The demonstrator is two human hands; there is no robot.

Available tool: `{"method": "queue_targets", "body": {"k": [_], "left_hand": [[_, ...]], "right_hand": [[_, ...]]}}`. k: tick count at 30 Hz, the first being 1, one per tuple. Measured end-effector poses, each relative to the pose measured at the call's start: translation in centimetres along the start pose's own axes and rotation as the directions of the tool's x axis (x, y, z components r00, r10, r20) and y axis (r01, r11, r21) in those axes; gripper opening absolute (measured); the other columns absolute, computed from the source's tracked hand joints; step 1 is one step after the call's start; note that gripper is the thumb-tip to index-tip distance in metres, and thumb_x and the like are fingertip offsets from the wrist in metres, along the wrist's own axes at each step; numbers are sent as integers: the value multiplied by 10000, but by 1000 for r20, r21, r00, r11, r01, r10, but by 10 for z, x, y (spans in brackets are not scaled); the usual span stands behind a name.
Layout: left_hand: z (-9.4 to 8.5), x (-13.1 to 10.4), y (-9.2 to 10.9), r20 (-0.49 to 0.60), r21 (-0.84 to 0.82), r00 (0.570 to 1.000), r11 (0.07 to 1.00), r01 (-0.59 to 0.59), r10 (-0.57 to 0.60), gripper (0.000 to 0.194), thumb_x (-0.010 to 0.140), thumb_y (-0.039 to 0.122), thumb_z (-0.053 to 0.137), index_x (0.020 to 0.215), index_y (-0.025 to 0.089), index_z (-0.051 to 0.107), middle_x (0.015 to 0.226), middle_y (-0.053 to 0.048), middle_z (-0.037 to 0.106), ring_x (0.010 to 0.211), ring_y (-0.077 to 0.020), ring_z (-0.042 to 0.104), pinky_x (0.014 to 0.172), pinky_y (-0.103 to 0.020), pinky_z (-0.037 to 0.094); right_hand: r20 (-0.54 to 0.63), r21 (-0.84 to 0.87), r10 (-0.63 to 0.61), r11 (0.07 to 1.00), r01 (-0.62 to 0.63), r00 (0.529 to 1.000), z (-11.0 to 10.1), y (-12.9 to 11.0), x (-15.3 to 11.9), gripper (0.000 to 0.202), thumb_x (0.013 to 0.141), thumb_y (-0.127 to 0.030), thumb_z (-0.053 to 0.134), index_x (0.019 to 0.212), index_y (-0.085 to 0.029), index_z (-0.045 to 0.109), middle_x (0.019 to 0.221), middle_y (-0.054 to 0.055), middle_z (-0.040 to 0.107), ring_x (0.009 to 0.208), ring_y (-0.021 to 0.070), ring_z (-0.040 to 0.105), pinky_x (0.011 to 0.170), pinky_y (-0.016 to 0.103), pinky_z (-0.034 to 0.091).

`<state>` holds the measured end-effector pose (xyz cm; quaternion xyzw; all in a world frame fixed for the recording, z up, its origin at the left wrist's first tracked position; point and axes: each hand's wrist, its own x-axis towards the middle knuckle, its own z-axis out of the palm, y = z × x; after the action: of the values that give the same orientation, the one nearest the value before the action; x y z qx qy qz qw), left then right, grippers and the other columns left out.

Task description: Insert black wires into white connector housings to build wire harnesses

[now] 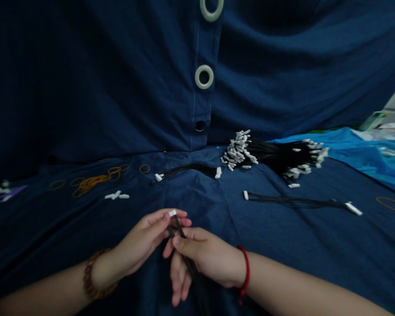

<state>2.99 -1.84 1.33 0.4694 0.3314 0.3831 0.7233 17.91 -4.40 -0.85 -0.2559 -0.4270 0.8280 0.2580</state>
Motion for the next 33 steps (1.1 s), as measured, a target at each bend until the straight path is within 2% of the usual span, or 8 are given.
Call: {"method": "queue_targets", "body": {"k": [5,10,15,23,26,28,30,33], "left_hand": [[-19,11,14,-275,-186,952,964,-189,134,184,853,226,458,865,145,622,852,-53,646,776,-133,596,740,-265,476],[-31,13,12,-444,-311,891,917,-250,92,210,866,170,410,773,130,594,734,-11,589,643,-91,584,664,-238,501],[-21,8,8,-436,-356,896,899,-255,81,195,871,182,412,866,126,599,827,-36,601,696,-112,604,641,-241,514],[-15,0,20,-340,-331,938,924,-190,72,193,854,220,456,940,134,606,866,-67,627,765,-168,619,674,-288,514],[-9,-5,25,-265,-270,960,949,-164,90,223,863,236,438,960,129,608,872,-86,642,779,-182,622,691,-305,508],[-5,-8,28,-213,-233,971,959,-158,109,241,871,249,425,978,130,604,873,-93,651,795,-183,619,706,-306,504],[-3,-10,34,-185,-217,975,963,-159,120,252,877,257,414,991,132,600,880,-97,656,807,-182,618,728,-310,499],[-1,-14,44,-208,-200,967,962,-188,146,257,877,276,415,969,132,607,878,-86,658,807,-185,620,763,-325,490]], "right_hand": [[-131,55,15,998,-8,991,0,-37,-30,183,883,-241,387,1004,-119,448,568,11,576,466,102,591,415,131,431],[-39,-47,-28,999,26,999,-19,-82,-73,281,848,-220,442,1117,-142,458,599,38,604,507,151,622,422,170,441],[-9,-203,-143,969,138,990,-49,-97,-85,324,789,-431,498,729,-114,534,563,75,626,498,170,619,367,160,397],[-6,-659,115,747,-90,993,-56,-96,-78,279,832,-269,499,1011,-92,620,883,125,639,841,206,609,728,318,458],[-65,-776,-49,631,-19,997,-41,-88,-68,185,796,-247,560,922,-137,639,1160,99,514,1141,222,420,1002,363,251],[-85,-805,-170,592,33,982,-27,-74,-57,303,796,-260,566,1084,-166,543,1261,86,419,1193,204,348,1039,365,185],[-39,-776,-194,624,92,980,-9,-56,-48,480,807,-286,556,1241,-182,379,1227,89,446,1128,169,422,985,327,297],[70,-503,-13,863,46,997,13,-37,-44,388,863,-348,455,1180,-132,400,867,66,587,787,119,573,749,247,438]]}}
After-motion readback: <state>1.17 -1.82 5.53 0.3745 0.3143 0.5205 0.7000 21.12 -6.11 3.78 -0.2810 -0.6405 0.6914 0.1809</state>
